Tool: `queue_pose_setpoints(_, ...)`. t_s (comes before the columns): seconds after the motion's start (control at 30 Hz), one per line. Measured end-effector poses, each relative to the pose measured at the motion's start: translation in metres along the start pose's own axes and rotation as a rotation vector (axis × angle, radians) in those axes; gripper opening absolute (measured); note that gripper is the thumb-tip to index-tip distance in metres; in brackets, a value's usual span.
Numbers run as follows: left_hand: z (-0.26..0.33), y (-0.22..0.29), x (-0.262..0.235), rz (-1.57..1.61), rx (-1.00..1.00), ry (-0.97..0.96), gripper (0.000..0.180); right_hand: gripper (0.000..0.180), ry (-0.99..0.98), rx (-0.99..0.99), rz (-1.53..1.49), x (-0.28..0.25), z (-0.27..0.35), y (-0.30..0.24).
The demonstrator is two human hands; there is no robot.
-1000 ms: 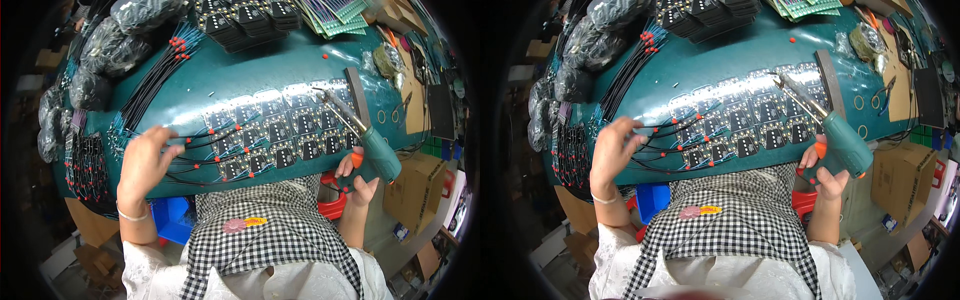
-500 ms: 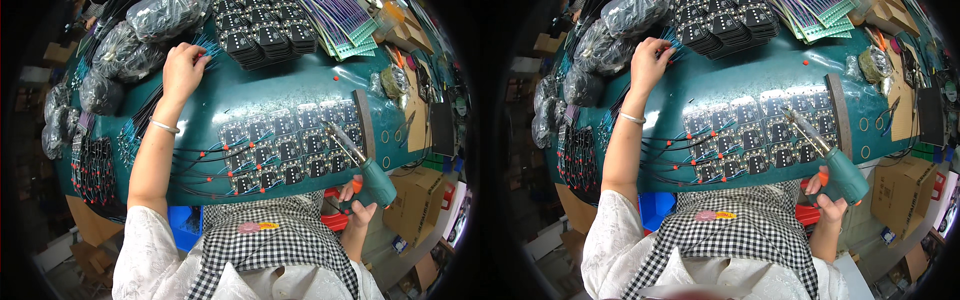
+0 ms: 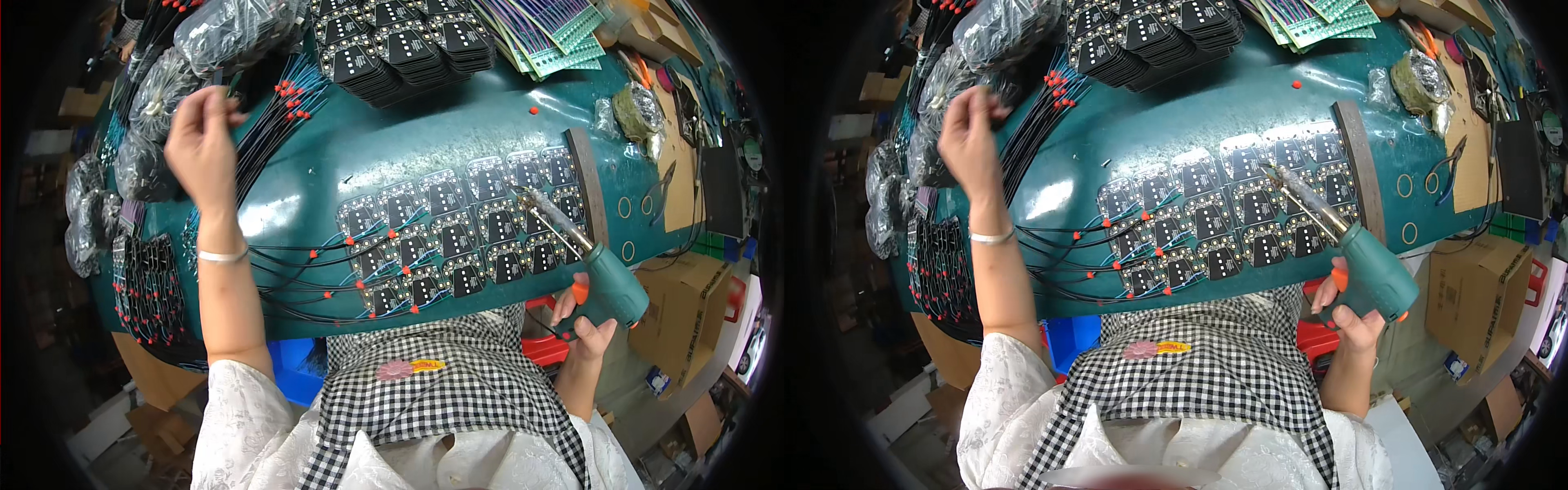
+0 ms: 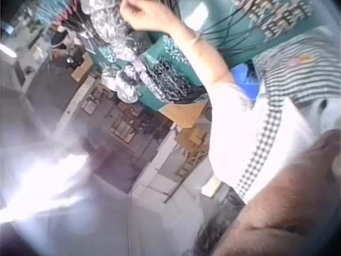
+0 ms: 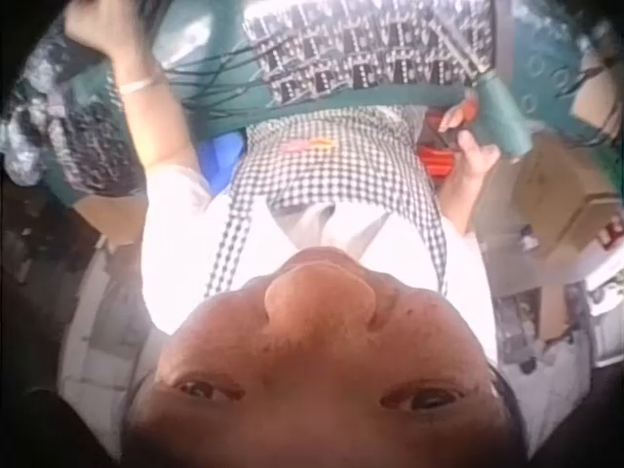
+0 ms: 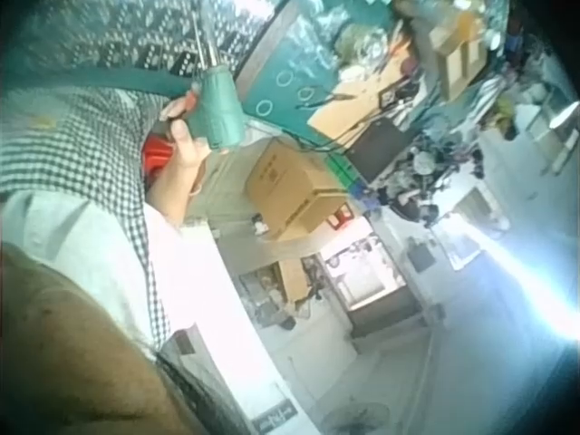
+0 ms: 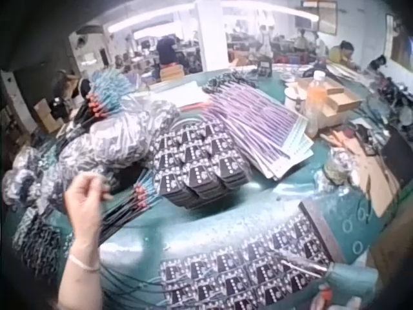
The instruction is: The person solders individual wires onto an array of LED circuit boards using a soldering iron.
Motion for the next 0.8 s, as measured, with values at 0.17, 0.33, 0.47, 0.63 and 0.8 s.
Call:
queue_pose_setpoints(0.17, 0.059, 0.087, 0.002, -0.048, -0.014, -0.082, 0.011, 0.071, 0.053, 0.023, -0.021, -0.01, 0.007, -0.005)
queue_pose_setpoints(0.33, 0.139, 0.053, 0.113, -0.409, -0.159, -0.925, 0.004, 0.072, 0.035, 0.07, 0.008, -0.006, 0.008, -0.007)
queue_pose_setpoints(0.47, 0.163, 0.021, 0.142, -0.466, -0.205, -1.006, 0.006, 0.073, 0.009, 0.12, 0.02, -0.002, 0.011, -0.002)
queue_pose_setpoints(0.63, 0.125, 0.046, 0.122, -0.491, 0.144, -0.539, 0.004, 0.074, 0.05, 0.085, 0.069, -0.012, 0.019, -0.001)
queue_pose_setpoints(0.8, 0.121, 0.177, -0.044, -0.361, 1.184, 0.573, 0.012, 0.074, 0.132, 0.058, 0.083, -0.014, 0.021, -0.02)
Point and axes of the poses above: each hand's wrist, its own z-axis away from the middle knuckle, its own x-axis out of the palm, y = z × x, the point moved 9 cm from there along -z, towards the middle knuckle, and after that the axes turned 11 degrees about -x, right-handed, at the moved point
